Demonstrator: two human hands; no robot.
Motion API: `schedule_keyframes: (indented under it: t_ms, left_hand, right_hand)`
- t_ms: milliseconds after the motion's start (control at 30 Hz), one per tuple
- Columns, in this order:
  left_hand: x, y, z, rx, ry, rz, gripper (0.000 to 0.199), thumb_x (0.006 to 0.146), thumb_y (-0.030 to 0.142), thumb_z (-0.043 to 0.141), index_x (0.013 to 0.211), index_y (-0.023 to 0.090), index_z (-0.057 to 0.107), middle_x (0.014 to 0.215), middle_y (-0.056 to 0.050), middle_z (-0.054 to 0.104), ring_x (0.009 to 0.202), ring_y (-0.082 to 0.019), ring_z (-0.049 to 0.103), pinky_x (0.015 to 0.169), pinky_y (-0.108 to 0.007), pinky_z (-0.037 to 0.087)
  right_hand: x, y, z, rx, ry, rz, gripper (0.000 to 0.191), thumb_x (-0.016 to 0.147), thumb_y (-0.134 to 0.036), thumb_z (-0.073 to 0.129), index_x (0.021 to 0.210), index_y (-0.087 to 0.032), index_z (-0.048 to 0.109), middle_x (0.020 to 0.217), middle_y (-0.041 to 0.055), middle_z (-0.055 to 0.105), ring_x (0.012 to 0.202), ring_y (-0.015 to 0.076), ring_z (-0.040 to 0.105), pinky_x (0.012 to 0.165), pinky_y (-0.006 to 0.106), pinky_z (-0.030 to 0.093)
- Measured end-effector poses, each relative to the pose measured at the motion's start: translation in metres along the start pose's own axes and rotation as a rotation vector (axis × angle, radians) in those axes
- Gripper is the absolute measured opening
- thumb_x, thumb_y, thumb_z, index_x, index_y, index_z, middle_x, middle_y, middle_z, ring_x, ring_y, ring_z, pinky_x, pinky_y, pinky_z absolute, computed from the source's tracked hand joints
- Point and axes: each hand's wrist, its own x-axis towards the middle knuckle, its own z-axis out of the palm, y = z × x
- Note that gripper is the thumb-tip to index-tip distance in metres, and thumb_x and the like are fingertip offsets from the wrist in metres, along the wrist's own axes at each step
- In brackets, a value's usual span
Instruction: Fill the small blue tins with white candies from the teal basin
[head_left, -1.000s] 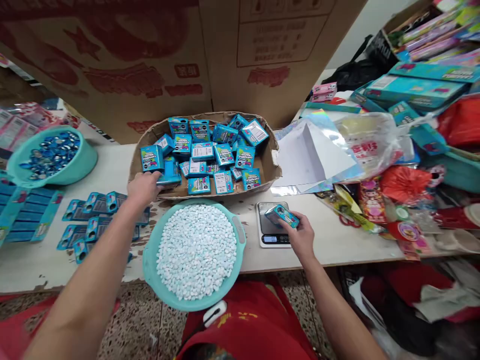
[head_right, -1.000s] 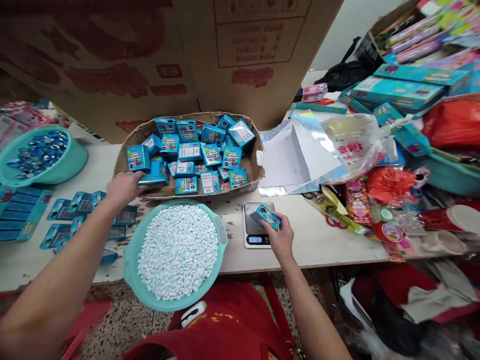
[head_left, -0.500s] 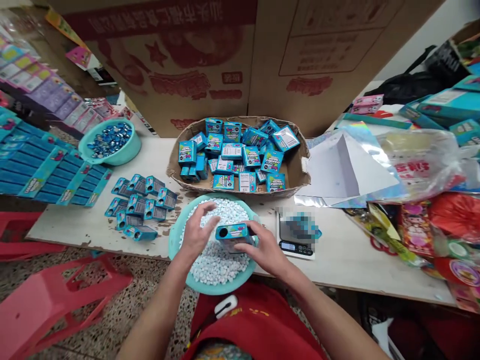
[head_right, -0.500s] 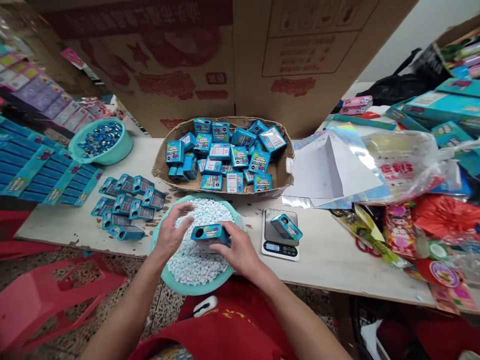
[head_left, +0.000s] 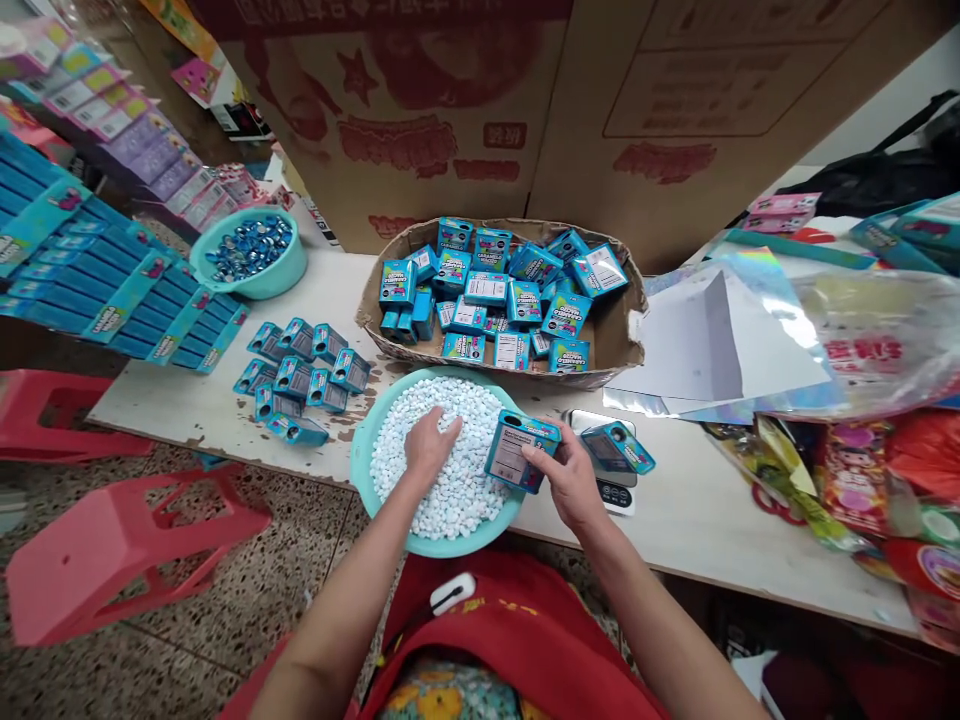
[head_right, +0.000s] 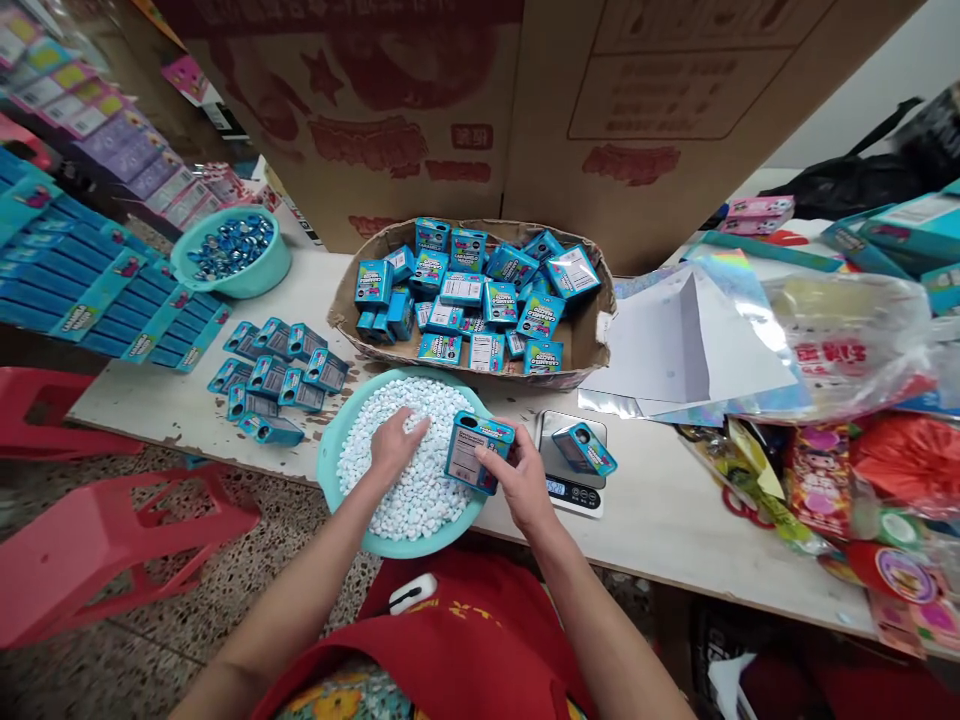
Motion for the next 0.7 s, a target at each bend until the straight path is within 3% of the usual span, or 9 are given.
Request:
schedule_keyframes:
  t_ms: [67, 167, 300, 400, 533, 700]
  left_hand:
    - [0.0, 0.0, -0.002, -0.238, 0.022, -0.082, 0.026, 0.067, 0.044, 0.068, 0.072, 0.02, 0.06, 0.072, -0.005, 0.061, 0.085, -0.027, 0.059, 0.075, -0.035, 0.044]
    - [-0.004, 0.008, -0.009, -0.387, 0.026, -0.126, 0.029, 0.068, 0.045, 0.066, 0.077, 0.018, 0.058, 0.066, -0.002, 0.058, 0.072, -0.021, 0.059, 0.064, -0.03, 0.045]
    - [-0.022, 0.038, -0.028, -0.863, -0.052, -0.218, 0.033, 0.068, 0.043, 0.067, 0.084, 0.017, 0.054, 0.066, 0.001, 0.055, 0.054, -0.012, 0.053, 0.049, -0.023, 0.041]
    - [-0.035, 0.064, -0.041, -1.211, -0.093, -0.187, 0.029, 0.067, 0.037, 0.067, 0.079, 0.019, 0.048, 0.065, 0.003, 0.051, 0.053, -0.011, 0.053, 0.047, -0.021, 0.04]
    - [-0.044, 0.081, -0.049, -1.315, -0.015, -0.058, 0.024, 0.069, 0.031, 0.066, 0.074, 0.018, 0.046, 0.065, 0.003, 0.052, 0.061, -0.013, 0.059, 0.054, -0.024, 0.046]
    - [-0.044, 0.079, -0.048, -1.282, 0.002, -0.035, 0.024, 0.07, 0.032, 0.067, 0.078, 0.017, 0.049, 0.072, 0.001, 0.059, 0.062, -0.013, 0.061, 0.059, -0.027, 0.048]
  right_hand:
    - [0.0, -0.004, 0.001, -0.071, -0.026, -0.021, 0.045, 0.071, -0.046, 0.071, 0.106, -0.021, 0.057, 0.094, 0.0038, 0.066, 0.087, 0.0214, 0.06, 0.079, 0.035, 0.049]
    - [-0.001, -0.013, 0.006, -0.256, -0.098, -0.092, 0.039, 0.073, -0.046, 0.069, 0.1, -0.02, 0.06, 0.093, 0.0035, 0.066, 0.085, 0.0214, 0.06, 0.079, 0.034, 0.048]
    - [-0.003, -0.021, 0.021, -0.552, -0.163, -0.268, 0.033, 0.073, -0.039, 0.069, 0.099, -0.021, 0.06, 0.093, 0.0039, 0.065, 0.085, 0.0229, 0.061, 0.077, 0.035, 0.048]
    - [-0.007, -0.025, 0.035, -0.691, -0.23, -0.389, 0.03, 0.075, -0.033, 0.067, 0.102, -0.022, 0.06, 0.098, 0.0062, 0.065, 0.091, 0.0243, 0.061, 0.08, 0.036, 0.047]
    - [-0.009, -0.03, 0.048, -0.743, -0.307, -0.457, 0.032, 0.075, -0.028, 0.068, 0.105, -0.02, 0.06, 0.1, 0.008, 0.065, 0.096, 0.0255, 0.06, 0.083, 0.036, 0.047]
    - [-0.007, -0.033, 0.049, -0.742, -0.285, -0.5, 0.029, 0.076, -0.028, 0.067, 0.104, -0.021, 0.06, 0.098, 0.0079, 0.064, 0.095, 0.0258, 0.06, 0.082, 0.037, 0.047]
